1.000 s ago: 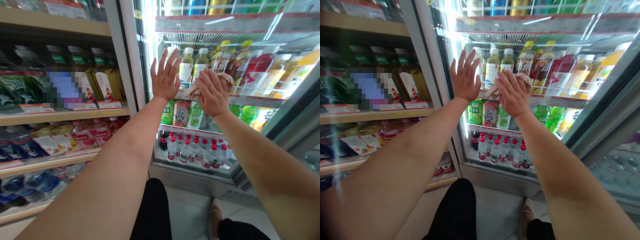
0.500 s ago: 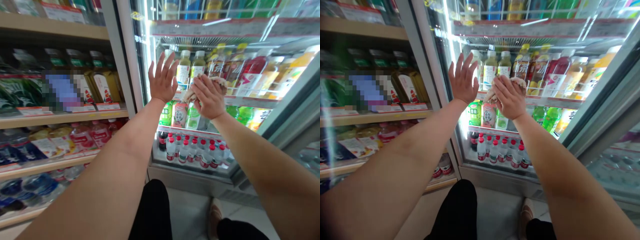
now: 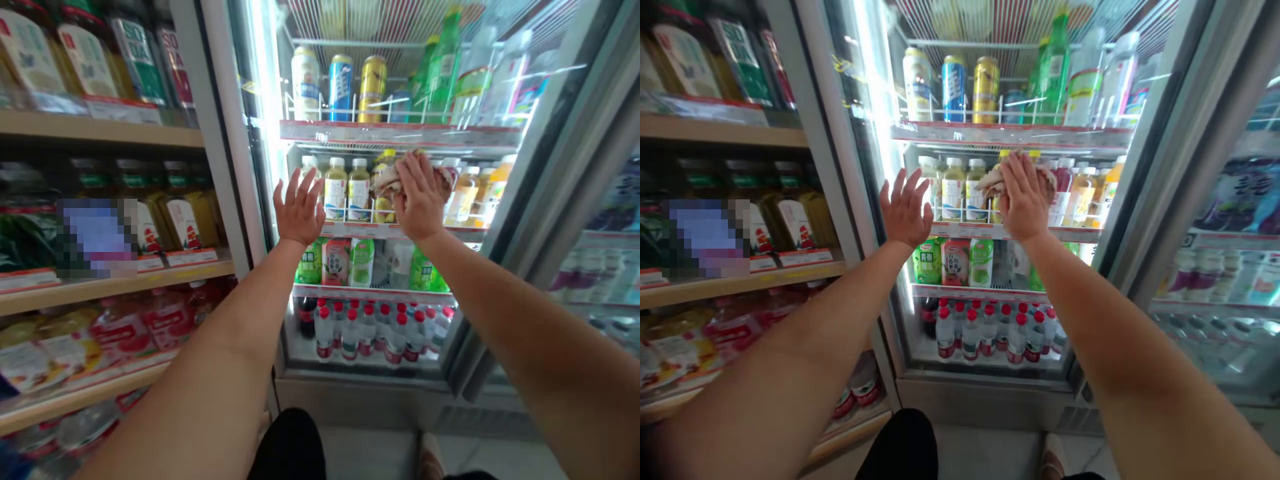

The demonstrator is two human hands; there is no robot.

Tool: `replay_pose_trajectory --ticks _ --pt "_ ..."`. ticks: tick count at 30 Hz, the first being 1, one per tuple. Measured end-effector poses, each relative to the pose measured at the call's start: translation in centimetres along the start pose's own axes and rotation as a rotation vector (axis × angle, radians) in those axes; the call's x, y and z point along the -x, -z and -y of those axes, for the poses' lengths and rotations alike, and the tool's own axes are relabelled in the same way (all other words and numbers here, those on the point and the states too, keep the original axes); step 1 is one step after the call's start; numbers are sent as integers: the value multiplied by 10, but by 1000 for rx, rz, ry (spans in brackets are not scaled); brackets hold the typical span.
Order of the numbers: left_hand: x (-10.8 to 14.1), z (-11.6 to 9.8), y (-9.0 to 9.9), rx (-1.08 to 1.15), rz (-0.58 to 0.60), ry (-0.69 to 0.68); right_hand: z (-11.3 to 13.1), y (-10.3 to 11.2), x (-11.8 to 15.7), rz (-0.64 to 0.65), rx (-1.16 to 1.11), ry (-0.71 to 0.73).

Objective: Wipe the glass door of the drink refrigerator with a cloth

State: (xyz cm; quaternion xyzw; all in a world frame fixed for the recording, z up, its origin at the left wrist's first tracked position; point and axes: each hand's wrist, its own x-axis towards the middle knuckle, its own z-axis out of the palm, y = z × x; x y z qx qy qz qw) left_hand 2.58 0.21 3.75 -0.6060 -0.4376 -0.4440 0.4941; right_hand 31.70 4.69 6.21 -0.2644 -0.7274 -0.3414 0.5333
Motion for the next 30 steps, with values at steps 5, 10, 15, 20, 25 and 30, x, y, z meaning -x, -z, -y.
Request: replay_pose_trajectory --ticks 5,10,15,20,25,30 --pt "-1 -1 1 8 11 11 16 -6 20 219 -33 352" --pt "0 -2 3 14 7 9 1 -1 -4 197 -19 376" --pt "1 -2 2 33 22 19 12 -16 -9 -63 -16 56" --pt "2 0 -2 6 15 -4 27 -22 6 143 -74 419" --pt "3 -1 -3 -8 14 -2 10 -3 -9 232 -56 431" --pt "1 -1 2 68 46 30 -6 4 -1 0 54 143"
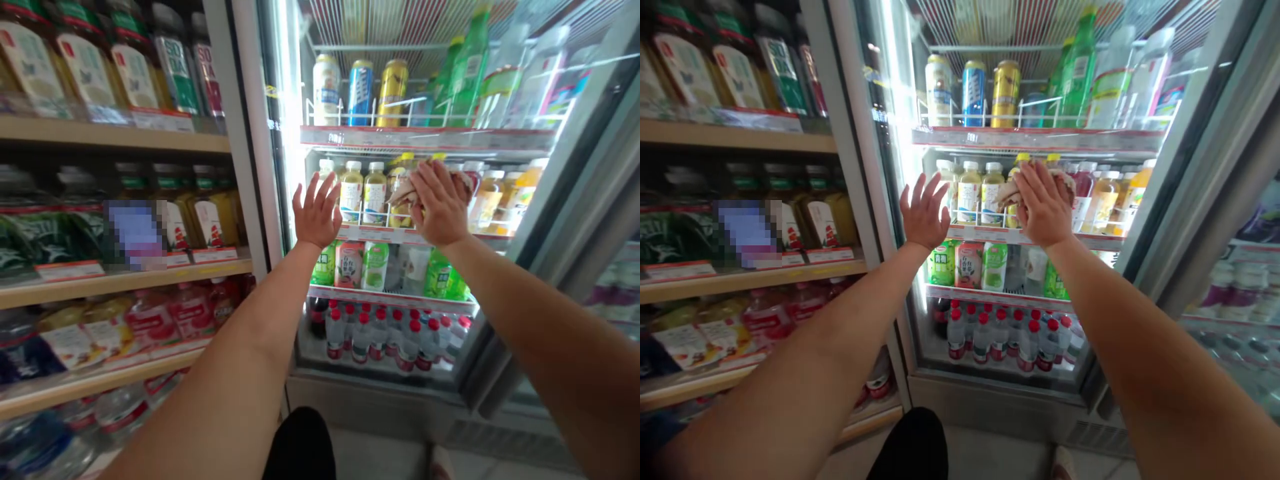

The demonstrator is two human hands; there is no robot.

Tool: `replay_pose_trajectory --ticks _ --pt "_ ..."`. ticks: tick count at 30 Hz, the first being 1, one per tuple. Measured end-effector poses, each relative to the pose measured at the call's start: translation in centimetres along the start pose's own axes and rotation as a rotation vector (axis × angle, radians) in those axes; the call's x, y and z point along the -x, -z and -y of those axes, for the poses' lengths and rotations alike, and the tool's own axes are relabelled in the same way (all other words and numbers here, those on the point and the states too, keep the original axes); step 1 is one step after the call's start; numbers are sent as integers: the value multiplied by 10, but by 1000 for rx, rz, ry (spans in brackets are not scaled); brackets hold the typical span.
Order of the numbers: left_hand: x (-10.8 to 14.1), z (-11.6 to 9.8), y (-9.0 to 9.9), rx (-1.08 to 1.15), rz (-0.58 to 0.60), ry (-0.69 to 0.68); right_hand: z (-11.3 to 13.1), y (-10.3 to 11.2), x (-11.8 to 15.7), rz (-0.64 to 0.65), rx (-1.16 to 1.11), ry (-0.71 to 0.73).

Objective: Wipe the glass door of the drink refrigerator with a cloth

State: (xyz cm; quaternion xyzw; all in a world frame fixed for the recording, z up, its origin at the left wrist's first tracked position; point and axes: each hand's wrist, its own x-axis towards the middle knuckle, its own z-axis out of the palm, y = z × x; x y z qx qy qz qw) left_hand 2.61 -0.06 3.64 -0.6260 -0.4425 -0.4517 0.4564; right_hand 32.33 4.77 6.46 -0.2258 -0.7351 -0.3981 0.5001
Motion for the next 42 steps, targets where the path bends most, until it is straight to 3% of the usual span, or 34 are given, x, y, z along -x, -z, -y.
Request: replay_pose_trajectory --ticks 5,13,17,22,29,31,35,37,39,42 --pt "1 -5 5 -40 19 25 6 -6 25 8 -27 32" --pt "20 -19 -4 -10 17 76 6 -3 23 69 -77 -24" --pt "16 -45 -4 -9 23 84 7 -3 24 65 -78 -54" --pt "24 -87 -19 32 97 -23 8 -5 27 -47 -3 -77" --pt "36 -94 -36 81 88 58 13 -9 32 -59 48 -109" --pt "36 -93 -35 78 77 48 16 -9 45 -4 41 -18" --pt "35 -93 -35 97 63 43 13 -1 74 228 -58 411" --pt "35 -93 -36 104 58 44 7 7 80 272 -73 498" --pt "35 -92 -37 114 51 44 -1 15 80 251 -37 416" --pt "36 -92 -37 120 40 46 -5 22 84 168 61 135"
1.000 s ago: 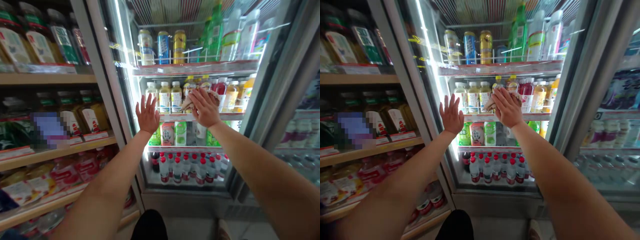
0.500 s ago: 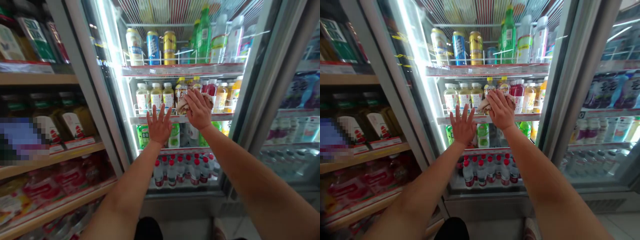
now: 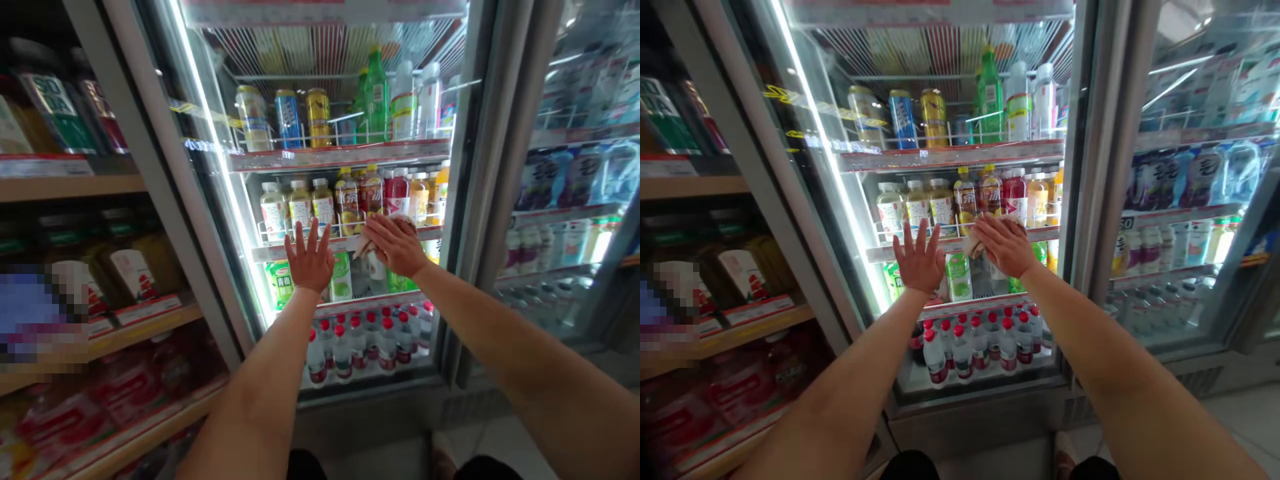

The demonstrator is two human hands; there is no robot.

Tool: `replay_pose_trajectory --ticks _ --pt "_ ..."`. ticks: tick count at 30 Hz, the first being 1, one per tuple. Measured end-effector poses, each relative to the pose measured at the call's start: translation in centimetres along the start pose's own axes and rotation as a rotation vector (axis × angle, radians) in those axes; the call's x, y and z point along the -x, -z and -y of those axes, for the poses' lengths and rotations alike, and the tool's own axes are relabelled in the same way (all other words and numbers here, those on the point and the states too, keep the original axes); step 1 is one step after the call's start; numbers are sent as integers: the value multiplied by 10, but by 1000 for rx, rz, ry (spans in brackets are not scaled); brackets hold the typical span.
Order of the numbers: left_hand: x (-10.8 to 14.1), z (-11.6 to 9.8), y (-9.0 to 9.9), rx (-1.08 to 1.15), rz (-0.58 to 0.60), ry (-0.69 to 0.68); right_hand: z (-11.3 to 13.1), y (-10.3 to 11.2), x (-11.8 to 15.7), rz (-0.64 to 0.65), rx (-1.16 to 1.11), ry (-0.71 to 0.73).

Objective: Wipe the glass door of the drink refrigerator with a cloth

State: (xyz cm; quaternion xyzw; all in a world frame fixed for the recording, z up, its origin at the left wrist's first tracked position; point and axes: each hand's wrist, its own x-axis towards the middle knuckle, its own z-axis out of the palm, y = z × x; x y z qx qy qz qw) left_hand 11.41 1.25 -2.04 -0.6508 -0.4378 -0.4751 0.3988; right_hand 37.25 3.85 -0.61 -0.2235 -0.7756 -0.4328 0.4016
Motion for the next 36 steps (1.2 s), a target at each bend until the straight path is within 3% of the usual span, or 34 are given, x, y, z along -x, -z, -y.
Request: replay_pose_trajectory --ticks 3,6,9,11,13,16,20,23,25,28,30,33,36 --pt "0 0 1 0 5 -9 8 0 20 21 37 -77" --pt "0 0 1 11 12 -11 12 2 44 152 -23 97" --pt "0 0 0 11 -3 -6 -4 9 47 220 -78 199" --pt "0 0 0 10 -15 -6 -21 15 39 178 -58 119" --pt "0 0 -1 5 -12 -4 -34 19 30 73 6 -68" --pt "0 -1 0 -19 3 -5 -33 17 30 -13 78 -236" --pt "1 -2 1 -49 18 -9 -12 12 48 151 10 40" --pt "2 -2 2 -66 39 -6 -14 14 49 197 -24 178" --pt "2 -2 2 -86 50 -1 -24 16 40 106 23 87" --pt "3 -2 2 -111 42 -8 -33 15 34 -86 132 -182" --pt "3 -2 1 -126 31 -21 -28 12 43 -109 169 -234" --pt "5 -2 0 -140 14 -37 -13 12 66 28 159 -64" --pt "6 -1 -2 -153 3 -43 -17 19 71 123 137 61"
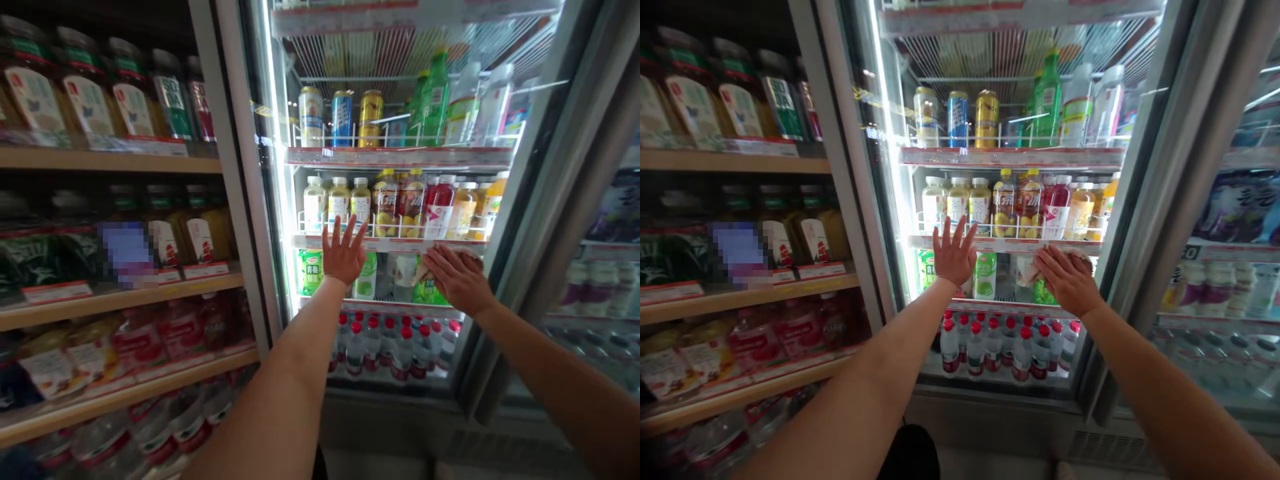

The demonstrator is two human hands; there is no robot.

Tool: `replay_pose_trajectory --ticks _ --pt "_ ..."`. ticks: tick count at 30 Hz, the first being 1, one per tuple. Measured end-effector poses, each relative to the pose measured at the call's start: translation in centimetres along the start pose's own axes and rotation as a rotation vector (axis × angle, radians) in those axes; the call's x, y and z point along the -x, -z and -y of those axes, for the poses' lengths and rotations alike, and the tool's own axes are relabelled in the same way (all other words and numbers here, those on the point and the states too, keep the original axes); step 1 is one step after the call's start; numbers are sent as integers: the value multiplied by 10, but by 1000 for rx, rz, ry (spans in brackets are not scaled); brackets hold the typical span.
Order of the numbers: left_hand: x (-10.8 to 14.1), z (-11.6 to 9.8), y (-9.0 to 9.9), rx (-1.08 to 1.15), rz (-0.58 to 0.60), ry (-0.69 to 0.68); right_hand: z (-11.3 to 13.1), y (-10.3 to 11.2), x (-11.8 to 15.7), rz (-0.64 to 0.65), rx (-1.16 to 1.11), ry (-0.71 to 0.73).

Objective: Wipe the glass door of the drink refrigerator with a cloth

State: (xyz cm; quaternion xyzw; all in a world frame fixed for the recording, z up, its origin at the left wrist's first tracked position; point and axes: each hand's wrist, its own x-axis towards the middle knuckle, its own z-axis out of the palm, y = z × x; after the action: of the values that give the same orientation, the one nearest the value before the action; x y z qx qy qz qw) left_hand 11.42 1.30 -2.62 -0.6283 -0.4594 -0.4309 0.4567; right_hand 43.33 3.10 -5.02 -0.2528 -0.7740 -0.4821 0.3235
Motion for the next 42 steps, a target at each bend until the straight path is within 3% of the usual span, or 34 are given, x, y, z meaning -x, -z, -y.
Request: replay_pose_trajectory --ticks 2,4,7,9,12,14,16,19,21,25,28,30,33,36,40,42 --pt "0 0 -1 -15 -9 -3 -17 5 -12 -34 1 -69" --pt "0 0 -1 -29 -27 -12 -34 6 -30 -127 11 -247" --pt "0 0 0 -33 -34 -23 -37 1 -47 -200 10 -434" --pt "0 1 1 -17 -16 -12 -22 -4 -45 -157 -22 -359" --pt "-1 2 1 24 6 -2 5 -8 -40 -32 -106 -94" --pt "-1 3 -1 44 -6 0 9 -8 -47 11 -148 -5" --pt "-2 3 -2 51 -37 -3 3 -6 -65 -32 -161 -66" --pt "-3 4 -4 46 -88 -29 -8 -7 -95 -232 -185 -305" --pt "-3 4 -3 41 -102 -45 -3 -10 -105 -318 -229 -374" --pt "-3 3 -3 56 -81 -27 22 -16 -100 -178 -347 -156" --pt "-3 3 -3 104 -57 -5 17 -11 -101 -98 -338 -28" --pt "-3 4 -3 128 -53 -3 -1 -4 -112 -125 -283 -84" --pt "-3 4 -3 127 -44 -5 -24 1 -134 -235 -230 -321" --pt "-3 4 -3 105 -53 -16 -20 -3 -141 -276 -226 -430" --pt "-3 3 -2 115 -31 6 5 -9 -122 -134 -237 -134" --pt "-3 3 -2 110 -34 7 4 -6 -116 -78 -237 0"
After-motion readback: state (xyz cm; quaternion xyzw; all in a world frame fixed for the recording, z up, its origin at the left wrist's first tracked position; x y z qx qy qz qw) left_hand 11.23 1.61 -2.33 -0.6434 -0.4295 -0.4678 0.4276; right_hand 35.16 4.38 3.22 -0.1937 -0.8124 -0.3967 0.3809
